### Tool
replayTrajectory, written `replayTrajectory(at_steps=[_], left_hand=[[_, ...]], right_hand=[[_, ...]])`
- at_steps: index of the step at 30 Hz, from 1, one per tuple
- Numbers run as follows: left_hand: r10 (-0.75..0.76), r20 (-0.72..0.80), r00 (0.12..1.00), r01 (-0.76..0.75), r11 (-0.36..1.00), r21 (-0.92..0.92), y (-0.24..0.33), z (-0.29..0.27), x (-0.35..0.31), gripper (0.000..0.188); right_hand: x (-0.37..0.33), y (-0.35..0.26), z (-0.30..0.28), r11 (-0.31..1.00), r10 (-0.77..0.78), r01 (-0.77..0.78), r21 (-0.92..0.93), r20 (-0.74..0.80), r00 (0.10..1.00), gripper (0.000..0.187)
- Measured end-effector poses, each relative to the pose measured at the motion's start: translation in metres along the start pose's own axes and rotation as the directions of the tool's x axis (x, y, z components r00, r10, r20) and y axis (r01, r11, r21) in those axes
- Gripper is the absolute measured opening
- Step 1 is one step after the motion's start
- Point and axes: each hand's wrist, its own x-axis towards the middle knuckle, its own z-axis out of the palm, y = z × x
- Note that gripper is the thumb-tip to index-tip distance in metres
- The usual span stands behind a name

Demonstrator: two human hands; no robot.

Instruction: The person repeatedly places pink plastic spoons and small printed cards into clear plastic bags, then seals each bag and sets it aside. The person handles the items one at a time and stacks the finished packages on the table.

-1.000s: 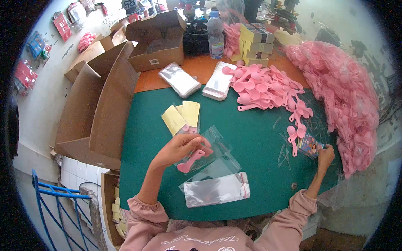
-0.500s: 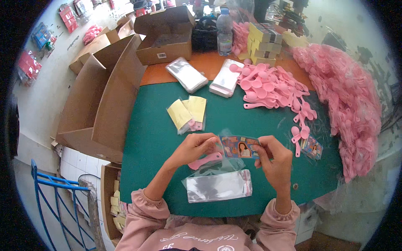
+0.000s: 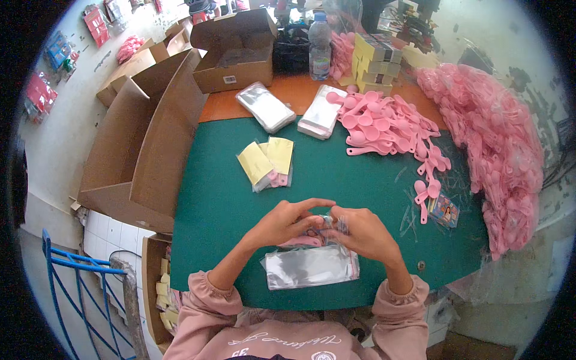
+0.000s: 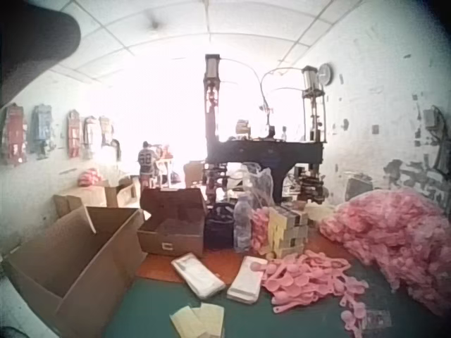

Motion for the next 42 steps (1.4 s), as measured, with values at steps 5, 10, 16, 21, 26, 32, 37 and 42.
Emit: replayTrajectory(at_steps=[5, 10, 16, 21, 26, 32, 37, 42], left_hand=[[-0.078, -0.071, 0.994, 0.092, 0.972, 0.218, 0.001, -0.001, -0.001, 0.059], [0.147, 0.027, 0.989, -0.143, 0.985, -0.097, -0.043, -0.039, -0.005, 0.071], [-0.227, 0.052, 0.973, 0.216, 0.797, -0.564, -0.050, -0.043, -0.004, 0.043], [-0.256, 0.159, 0.953, 0.302, 0.806, -0.509, -0.049, -0.039, -0.002, 0.043], [-0.182, -0.165, 0.969, 0.110, 0.922, -0.370, -0.050, -0.012, -0.001, 0.048], [-0.480, -0.131, 0.867, 0.234, 0.626, -0.744, -0.028, 0.010, -0.013, 0.063], [-0.372, -0.025, 0.928, 0.222, 0.605, -0.764, -0.041, 0.008, -0.025, 0.055], [-0.387, 0.195, 0.901, 0.355, 0.401, -0.844, -0.046, 0.005, -0.019, 0.049]], right_hand=[[0.008, 0.010, 0.009, 0.977, -0.027, 0.053, 0.208, -0.126, 0.992, 0.021], [0.010, 0.024, 0.006, 0.828, 0.295, -0.156, 0.539, -0.181, 0.938, 0.016], [0.011, 0.020, 0.005, 0.603, 0.387, -0.160, 0.781, -0.111, 0.915, 0.016], [0.006, 0.039, 0.010, 0.602, 0.342, -0.168, 0.781, -0.062, 0.938, 0.011], [0.009, 0.041, 0.009, 0.877, 0.266, 0.001, 0.480, -0.489, 0.831, 0.011], [0.014, 0.005, 0.012, 0.992, 0.014, 0.061, 0.106, -0.592, 0.806, 0.016], [0.030, 0.002, 0.017, 0.957, -0.201, -0.056, -0.284, -0.793, 0.576, 0.021], [0.031, 0.007, 0.036, 0.986, -0.167, 0.166, -0.019, -0.164, 0.972, 0.043]])
